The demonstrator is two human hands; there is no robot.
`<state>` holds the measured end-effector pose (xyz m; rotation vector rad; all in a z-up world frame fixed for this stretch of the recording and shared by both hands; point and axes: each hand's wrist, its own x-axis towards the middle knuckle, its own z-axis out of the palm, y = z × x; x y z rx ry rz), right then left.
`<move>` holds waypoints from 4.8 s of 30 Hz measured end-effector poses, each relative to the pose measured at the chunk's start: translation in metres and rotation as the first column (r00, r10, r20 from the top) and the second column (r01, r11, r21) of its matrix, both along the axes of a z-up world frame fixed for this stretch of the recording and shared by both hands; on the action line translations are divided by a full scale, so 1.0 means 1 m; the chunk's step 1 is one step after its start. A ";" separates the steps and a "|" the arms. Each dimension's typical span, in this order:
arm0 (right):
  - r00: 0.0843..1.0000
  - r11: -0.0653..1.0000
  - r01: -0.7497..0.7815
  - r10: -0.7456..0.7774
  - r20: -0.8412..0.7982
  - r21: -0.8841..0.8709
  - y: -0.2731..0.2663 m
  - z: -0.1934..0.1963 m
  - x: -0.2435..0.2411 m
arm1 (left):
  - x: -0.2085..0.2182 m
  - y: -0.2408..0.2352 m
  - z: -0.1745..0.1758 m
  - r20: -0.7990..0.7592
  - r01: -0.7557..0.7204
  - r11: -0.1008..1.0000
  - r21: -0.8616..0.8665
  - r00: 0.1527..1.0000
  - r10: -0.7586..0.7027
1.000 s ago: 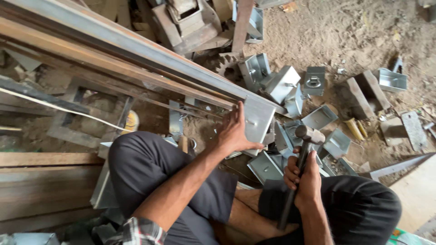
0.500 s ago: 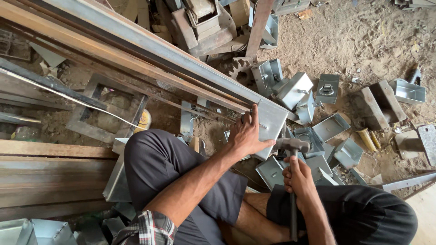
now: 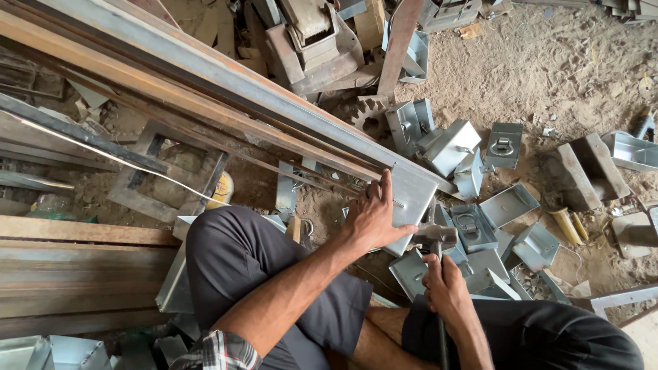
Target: The person assembles metal boxes by hammering the components together and aligning the metal sheets in a fabrication environment.
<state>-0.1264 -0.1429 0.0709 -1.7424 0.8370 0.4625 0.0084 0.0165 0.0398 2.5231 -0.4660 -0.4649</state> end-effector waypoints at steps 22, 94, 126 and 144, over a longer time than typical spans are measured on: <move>0.998 0.998 -0.055 0.054 -0.024 -0.032 -0.003 0.000 0.002 | 0.001 0.001 -0.001 -0.060 0.004 1.000 -0.028 0.998 -0.006; 0.802 0.771 -0.183 0.476 0.360 -0.610 -0.001 0.054 0.048 | -0.011 0.016 -0.040 -0.351 -0.109 0.977 -0.186 0.936 0.038; 0.799 0.486 -0.294 0.598 0.068 -0.823 0.043 0.096 0.071 | -0.018 0.017 -0.032 -0.280 -0.127 0.984 -0.125 0.956 0.088; 0.752 0.452 -0.344 0.658 0.046 -0.823 0.040 0.091 0.079 | -0.018 0.009 -0.040 -0.228 -0.123 0.991 -0.056 0.968 0.108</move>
